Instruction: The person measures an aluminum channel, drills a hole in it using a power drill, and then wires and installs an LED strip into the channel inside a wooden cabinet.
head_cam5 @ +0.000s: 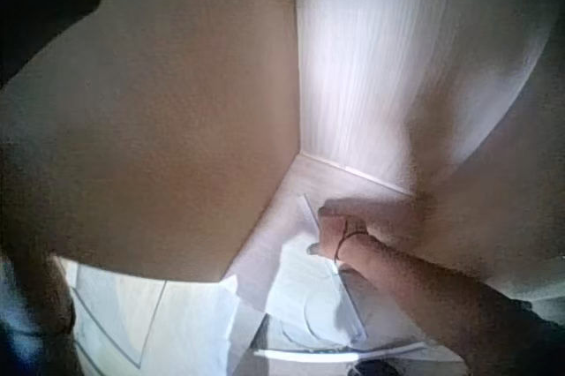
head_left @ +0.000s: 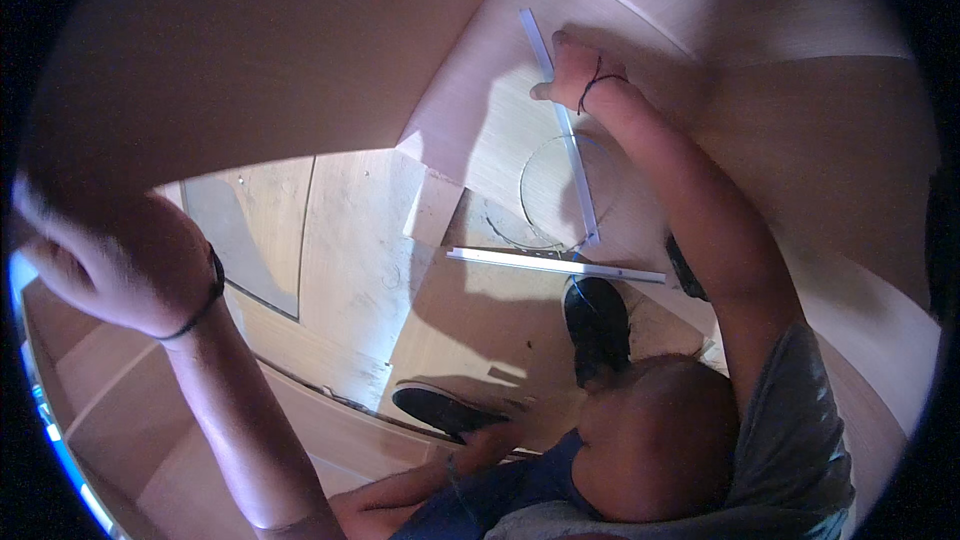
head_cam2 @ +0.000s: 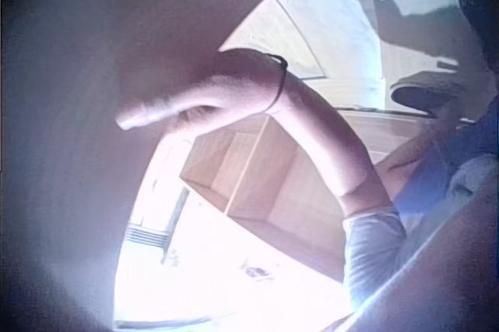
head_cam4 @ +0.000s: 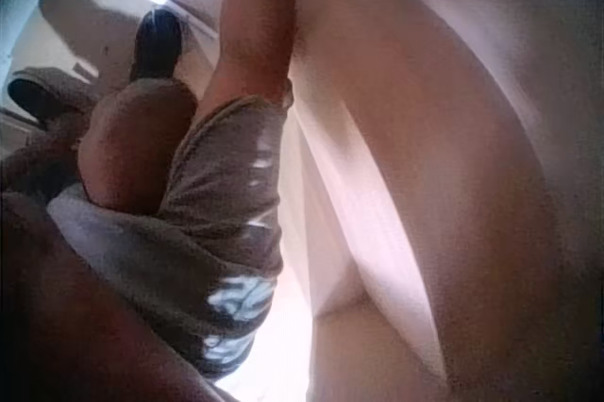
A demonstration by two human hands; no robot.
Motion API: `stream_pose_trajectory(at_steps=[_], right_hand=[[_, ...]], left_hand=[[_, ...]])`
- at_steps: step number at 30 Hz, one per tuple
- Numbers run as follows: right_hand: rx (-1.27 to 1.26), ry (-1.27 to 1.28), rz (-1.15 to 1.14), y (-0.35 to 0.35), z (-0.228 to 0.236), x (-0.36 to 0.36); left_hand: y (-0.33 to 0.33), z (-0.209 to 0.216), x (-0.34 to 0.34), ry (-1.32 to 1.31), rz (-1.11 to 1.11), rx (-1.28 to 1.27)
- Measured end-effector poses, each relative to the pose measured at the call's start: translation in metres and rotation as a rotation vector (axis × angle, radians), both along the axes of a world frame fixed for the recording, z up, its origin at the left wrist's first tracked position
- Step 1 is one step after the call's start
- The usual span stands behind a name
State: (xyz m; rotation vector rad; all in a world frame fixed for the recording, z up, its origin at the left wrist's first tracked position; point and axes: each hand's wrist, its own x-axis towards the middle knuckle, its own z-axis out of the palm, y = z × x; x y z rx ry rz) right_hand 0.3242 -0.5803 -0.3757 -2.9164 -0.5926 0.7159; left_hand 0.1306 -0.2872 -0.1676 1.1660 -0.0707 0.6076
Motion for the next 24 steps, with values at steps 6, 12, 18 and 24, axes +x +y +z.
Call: stream_pose_trajectory(at_steps=[6, 12, 18, 24], right_hand=[[0.374, 0.076, -0.159, -0.018, -0.024, 0.036], [-0.073, -0.138, 0.171, -0.009, -0.031, 0.006], [0.180, -0.051, 0.032, -0.019, -0.049, 0.019], [0.647, 0.139, -0.661, -0.012, -0.013, 0.034]], left_hand=[[-0.080, -0.006, 0.001, 0.410, 0.537, 0.763], [-0.072, -0.033, -0.050, 0.696, 0.279, 0.733], [-0.067, -0.057, -0.108, 1.092, -0.021, 0.874], [-0.062, -0.008, -0.191, 1.395, -0.483, 1.096]])
